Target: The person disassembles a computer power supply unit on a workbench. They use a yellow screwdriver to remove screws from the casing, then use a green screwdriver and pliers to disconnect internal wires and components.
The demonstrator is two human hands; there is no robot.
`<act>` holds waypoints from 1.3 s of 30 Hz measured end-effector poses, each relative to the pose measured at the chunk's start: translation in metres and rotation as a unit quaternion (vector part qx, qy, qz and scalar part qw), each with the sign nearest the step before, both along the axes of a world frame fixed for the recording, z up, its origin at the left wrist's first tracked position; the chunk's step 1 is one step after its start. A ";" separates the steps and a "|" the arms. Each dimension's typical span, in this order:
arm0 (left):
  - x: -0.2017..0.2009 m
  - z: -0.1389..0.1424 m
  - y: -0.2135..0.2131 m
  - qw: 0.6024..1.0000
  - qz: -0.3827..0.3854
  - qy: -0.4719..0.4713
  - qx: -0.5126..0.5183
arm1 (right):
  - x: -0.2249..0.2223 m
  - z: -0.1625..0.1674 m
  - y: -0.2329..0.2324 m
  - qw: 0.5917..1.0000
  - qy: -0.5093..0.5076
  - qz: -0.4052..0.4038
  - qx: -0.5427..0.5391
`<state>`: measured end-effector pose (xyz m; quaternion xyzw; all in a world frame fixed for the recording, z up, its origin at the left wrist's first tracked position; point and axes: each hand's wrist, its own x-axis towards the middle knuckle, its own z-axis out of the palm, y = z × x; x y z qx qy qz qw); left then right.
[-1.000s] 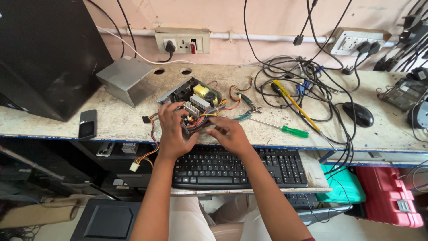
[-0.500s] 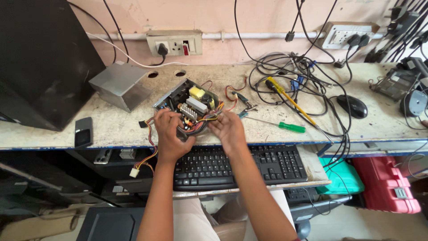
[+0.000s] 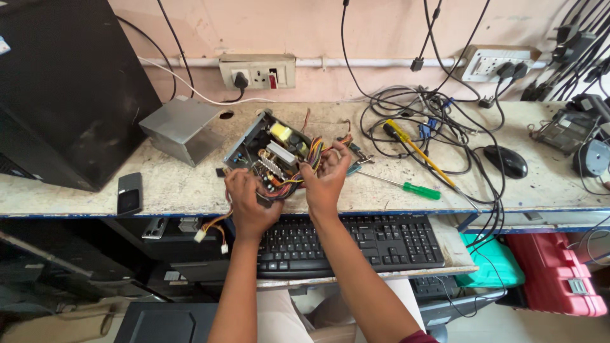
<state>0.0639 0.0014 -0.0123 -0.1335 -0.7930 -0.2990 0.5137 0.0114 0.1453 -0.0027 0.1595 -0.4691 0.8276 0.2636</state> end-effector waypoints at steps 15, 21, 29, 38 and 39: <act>0.004 -0.001 -0.007 1.000 -0.001 0.000 -0.021 | -0.073 -0.013 0.021 0.967 -0.215 0.000 -0.135; -0.002 -0.003 -0.012 0.999 -0.020 -0.013 -0.039 | -0.030 0.008 -0.012 0.995 0.022 -0.092 0.036; -0.011 -0.023 -0.018 1.000 0.022 0.017 -0.014 | -0.049 0.048 0.000 0.998 -0.051 -0.029 0.017; -0.005 -0.021 -0.023 1.000 0.015 -0.009 -0.022 | -0.064 0.027 0.008 0.998 -0.057 -0.003 -0.012; -0.006 -0.018 -0.023 1.000 0.011 -0.014 -0.025 | -0.075 0.022 0.014 0.995 -0.084 -0.001 -0.044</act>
